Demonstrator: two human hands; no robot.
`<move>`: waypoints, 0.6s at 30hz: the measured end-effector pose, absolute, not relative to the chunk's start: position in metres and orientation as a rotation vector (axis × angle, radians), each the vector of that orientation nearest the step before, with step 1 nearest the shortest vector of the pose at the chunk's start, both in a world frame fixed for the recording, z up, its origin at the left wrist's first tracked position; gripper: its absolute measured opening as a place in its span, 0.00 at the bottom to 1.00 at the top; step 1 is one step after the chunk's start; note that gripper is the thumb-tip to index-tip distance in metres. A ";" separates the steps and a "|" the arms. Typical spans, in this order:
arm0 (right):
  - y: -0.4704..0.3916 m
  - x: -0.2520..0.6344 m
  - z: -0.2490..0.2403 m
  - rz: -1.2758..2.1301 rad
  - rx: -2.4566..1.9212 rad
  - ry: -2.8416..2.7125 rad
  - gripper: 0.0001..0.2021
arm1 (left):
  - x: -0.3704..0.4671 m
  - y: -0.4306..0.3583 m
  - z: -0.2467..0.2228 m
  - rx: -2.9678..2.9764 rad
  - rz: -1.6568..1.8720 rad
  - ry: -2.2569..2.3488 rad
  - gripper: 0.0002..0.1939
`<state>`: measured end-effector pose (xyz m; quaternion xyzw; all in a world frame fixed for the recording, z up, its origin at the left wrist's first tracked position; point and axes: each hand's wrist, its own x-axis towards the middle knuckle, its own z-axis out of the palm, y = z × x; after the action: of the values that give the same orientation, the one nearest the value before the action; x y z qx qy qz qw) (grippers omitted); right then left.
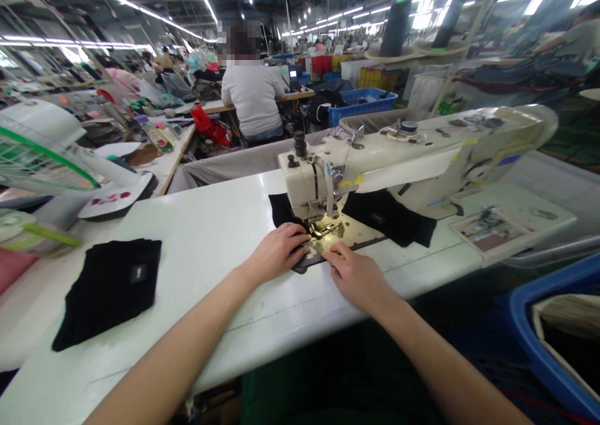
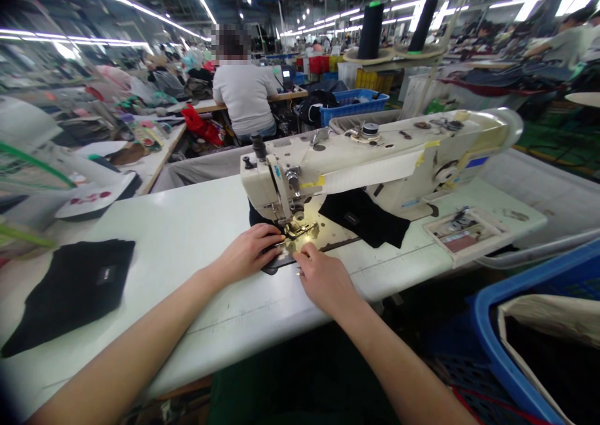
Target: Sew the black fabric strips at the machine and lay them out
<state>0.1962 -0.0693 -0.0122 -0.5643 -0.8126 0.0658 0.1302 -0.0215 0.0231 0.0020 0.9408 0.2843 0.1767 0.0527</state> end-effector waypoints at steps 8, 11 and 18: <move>-0.073 0.197 -0.019 0.148 -1.616 -2.349 0.17 | -0.022 0.032 0.002 2.858 0.552 0.904 0.14; -0.076 0.197 -0.022 0.114 -1.605 -2.336 0.17 | -0.022 0.030 0.001 2.846 0.584 0.916 0.14; -0.076 0.193 -0.028 -0.012 -1.542 -2.303 0.19 | -0.026 0.029 -0.004 2.798 0.675 0.928 0.14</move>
<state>0.1934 -0.0760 -0.0276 -0.5469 -0.8167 -0.0044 0.1841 -0.0256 0.0295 -0.0042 0.9236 0.3065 0.2228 0.0588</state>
